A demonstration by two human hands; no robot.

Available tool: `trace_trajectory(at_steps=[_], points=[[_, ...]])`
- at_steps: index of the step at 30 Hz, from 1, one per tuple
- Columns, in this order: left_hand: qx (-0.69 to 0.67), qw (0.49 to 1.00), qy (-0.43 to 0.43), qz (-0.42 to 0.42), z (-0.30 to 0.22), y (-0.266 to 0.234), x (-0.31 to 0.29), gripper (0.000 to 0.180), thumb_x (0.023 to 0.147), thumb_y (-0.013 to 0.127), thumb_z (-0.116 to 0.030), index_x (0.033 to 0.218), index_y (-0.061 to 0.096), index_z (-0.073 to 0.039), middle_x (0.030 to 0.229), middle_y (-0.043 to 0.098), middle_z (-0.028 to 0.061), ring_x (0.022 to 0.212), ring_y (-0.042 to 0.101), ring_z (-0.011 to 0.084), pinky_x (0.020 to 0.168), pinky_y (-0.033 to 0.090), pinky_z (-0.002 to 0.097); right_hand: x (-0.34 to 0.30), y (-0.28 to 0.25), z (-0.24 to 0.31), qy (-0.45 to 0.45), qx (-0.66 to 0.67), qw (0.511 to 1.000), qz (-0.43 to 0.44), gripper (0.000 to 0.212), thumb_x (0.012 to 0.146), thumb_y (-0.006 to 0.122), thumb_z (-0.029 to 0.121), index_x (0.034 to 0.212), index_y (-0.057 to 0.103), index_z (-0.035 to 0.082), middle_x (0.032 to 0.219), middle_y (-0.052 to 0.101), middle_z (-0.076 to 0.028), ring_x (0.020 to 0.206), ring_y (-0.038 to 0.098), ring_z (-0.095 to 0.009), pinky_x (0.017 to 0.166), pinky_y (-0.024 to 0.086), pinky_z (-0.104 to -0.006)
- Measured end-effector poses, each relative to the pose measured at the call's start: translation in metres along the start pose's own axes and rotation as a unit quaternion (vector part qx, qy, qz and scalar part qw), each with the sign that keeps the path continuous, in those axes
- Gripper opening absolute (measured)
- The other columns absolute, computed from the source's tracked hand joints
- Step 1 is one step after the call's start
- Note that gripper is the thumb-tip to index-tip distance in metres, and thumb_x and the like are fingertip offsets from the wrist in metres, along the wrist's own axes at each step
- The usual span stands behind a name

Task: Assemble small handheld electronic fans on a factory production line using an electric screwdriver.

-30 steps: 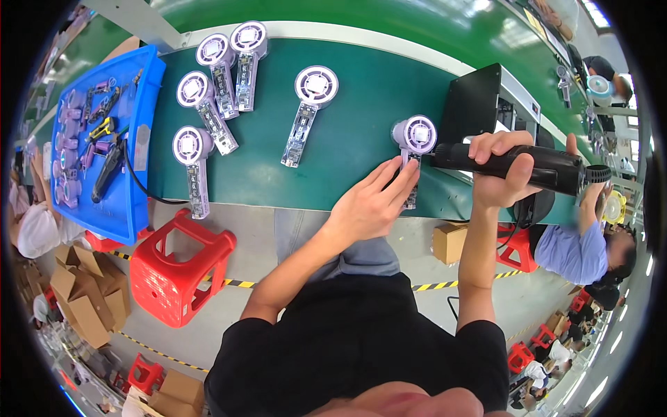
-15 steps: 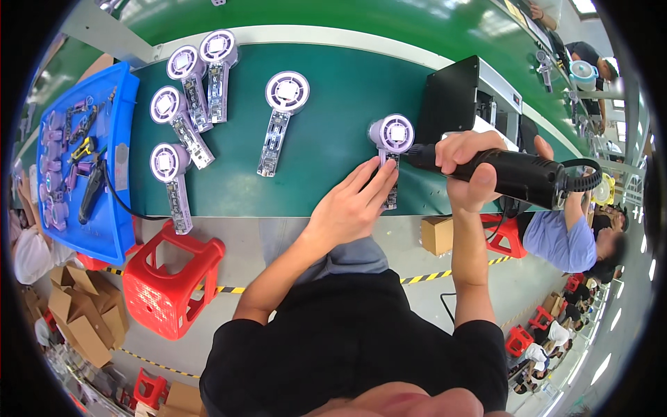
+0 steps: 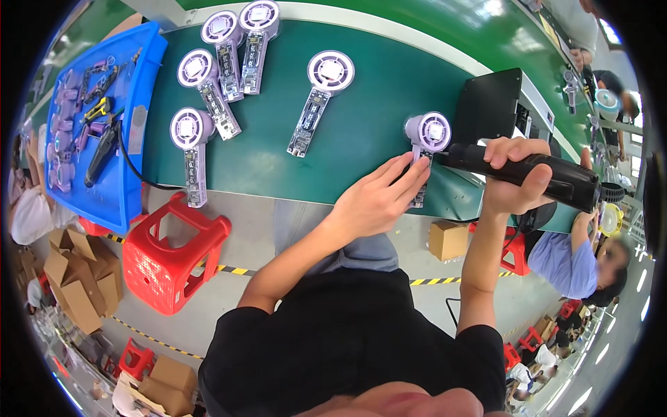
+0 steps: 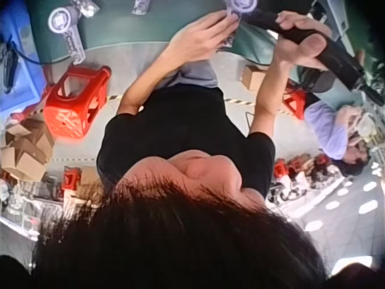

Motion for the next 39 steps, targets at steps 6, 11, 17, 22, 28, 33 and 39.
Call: trace_trajectory(at_steps=[6,11,17,22,28,33,39], points=[[-0.001,1.000,-0.001,0.000,-0.0009,-0.0025,0.0003,0.056,0.065,0.066,-0.008,0.119,0.059,0.006,0.131,0.053,0.0169,0.118,0.053,0.0322,0.101,0.044,0.0386,-0.0002,0.0032,0.0030,-0.006,-0.017,1.000,-0.006,0.050,0.088,0.062,0.047,0.080,0.047,0.000,0.059,0.050,-0.010,0.051,0.053,-0.019,0.053,0.048,-0.0343],[-0.001,1.000,0.000,0.004,-0.0007,-0.0030,-0.0003,0.057,0.064,0.067,-0.009,0.119,0.059,0.006,0.131,0.053,0.0170,0.118,0.052,0.0322,0.101,0.044,0.0386,0.0008,0.0039,0.0041,-0.008,-0.010,1.000,-0.002,0.050,0.089,0.061,0.046,0.079,0.047,0.000,0.059,0.050,-0.010,0.051,0.052,-0.019,0.053,0.048,-0.0344],[-0.004,1.000,0.000,0.001,-0.0009,-0.0033,0.0004,0.059,0.063,0.068,-0.009,0.119,0.059,0.006,0.131,0.053,0.0171,0.118,0.052,0.0322,0.102,0.043,0.0387,0.0010,-0.0003,0.0044,-0.010,-0.010,1.000,0.016,0.048,0.090,0.059,0.046,0.082,0.048,0.000,0.066,0.051,-0.009,0.052,0.052,-0.020,0.053,0.047,-0.0363],[-0.005,1.000,-0.002,-0.002,-0.0004,-0.0029,-0.0002,0.060,0.062,0.068,-0.009,0.119,0.059,0.007,0.130,0.053,0.0169,0.118,0.052,0.0322,0.102,0.043,0.0386,0.0017,0.0075,0.0068,-0.013,-0.017,1.000,0.010,0.049,0.088,0.062,0.046,0.079,0.047,0.000,0.058,0.050,-0.010,0.051,0.053,-0.019,0.053,0.049,-0.0343],[0.002,1.000,0.003,0.004,-0.0006,-0.0022,-0.0002,0.062,0.059,0.068,-0.010,0.119,0.059,0.007,0.130,0.053,0.0164,0.118,0.052,0.0321,0.102,0.043,0.0385,0.0002,0.0062,0.0081,-0.012,-0.035,0.999,-0.011,0.050,0.088,0.062,0.047,0.080,0.047,0.000,0.059,0.050,-0.010,0.051,0.052,-0.019,0.053,0.048,-0.0347],[0.002,1.000,0.004,0.001,-0.0007,-0.0029,-0.0002,0.061,0.060,0.068,-0.010,0.119,0.059,0.007,0.130,0.053,0.0163,0.118,0.052,0.0319,0.102,0.043,0.0385,0.0005,0.0060,0.0052,-0.005,-0.021,1.000,0.005,0.051,0.088,0.063,0.049,0.080,0.047,0.001,0.060,0.049,-0.009,0.051,0.052,-0.018,0.053,0.047,-0.0348],[0.001,1.000,0.002,0.006,0.0000,-0.0022,-0.0007,0.063,0.060,0.068,-0.011,0.120,0.058,0.006,0.132,0.052,0.0161,0.119,0.051,0.0320,0.103,0.043,0.0385,-0.0001,0.0077,0.0046,-0.008,-0.029,1.000,0.006,0.051,0.088,0.062,0.049,0.080,0.047,0.001,0.059,0.049,-0.009,0.051,0.052,-0.018,0.053,0.047,-0.0350]])
Point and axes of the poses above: each hand's wrist, its own x-axis towards the middle knuckle, its own y-axis out of the palm, z = x × y, the point moved 6 cm from there along x, towards the middle knuckle
